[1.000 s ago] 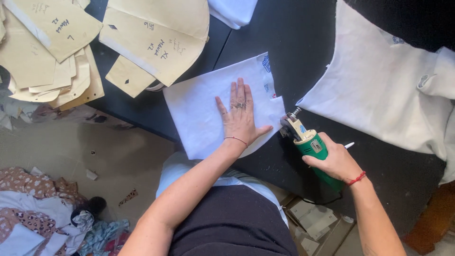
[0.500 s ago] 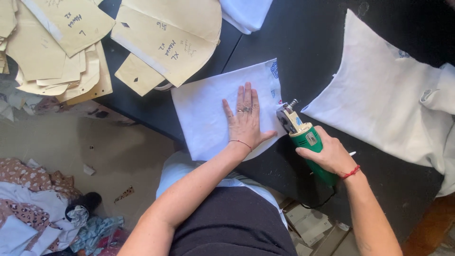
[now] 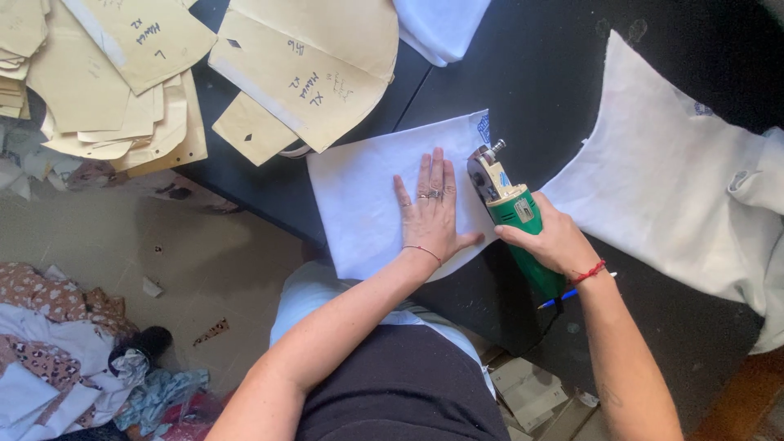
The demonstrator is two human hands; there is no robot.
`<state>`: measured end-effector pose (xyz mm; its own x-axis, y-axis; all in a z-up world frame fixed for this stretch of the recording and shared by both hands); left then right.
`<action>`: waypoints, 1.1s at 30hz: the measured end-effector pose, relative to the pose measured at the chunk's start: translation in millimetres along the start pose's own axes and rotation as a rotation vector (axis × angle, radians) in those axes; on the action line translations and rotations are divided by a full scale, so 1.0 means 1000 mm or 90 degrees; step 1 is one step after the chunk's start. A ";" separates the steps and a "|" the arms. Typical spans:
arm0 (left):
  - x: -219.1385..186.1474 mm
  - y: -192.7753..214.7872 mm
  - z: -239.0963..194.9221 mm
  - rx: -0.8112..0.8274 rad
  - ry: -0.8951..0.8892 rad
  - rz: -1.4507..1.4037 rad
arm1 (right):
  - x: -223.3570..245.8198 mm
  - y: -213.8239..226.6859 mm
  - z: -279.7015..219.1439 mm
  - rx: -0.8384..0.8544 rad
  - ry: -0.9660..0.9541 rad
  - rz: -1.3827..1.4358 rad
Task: Tracing paper patterns onto fabric and cutting them out using a rotary cutter and scissors
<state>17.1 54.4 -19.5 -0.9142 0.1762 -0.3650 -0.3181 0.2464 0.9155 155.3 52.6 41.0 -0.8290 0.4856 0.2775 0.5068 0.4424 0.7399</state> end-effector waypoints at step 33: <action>-0.014 -0.022 -0.057 -0.049 -0.277 0.031 | 0.002 0.012 -0.006 -0.393 0.190 0.291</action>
<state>22.0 -8.0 -24.6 -0.7428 0.5743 -0.3442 -0.3104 0.1600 0.9370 159.0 54.5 54.2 -0.6449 0.2584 0.7192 0.6598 -0.2867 0.6946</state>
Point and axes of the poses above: each hand's wrist, its own z-axis towards the middle knuckle, its own y-axis out of the back of the hand, x = y × z, the point moved 6 cm from there along z, towards the middle knuckle, and after that the axes turned 12 degrees about -x, right-handed, at the moved point
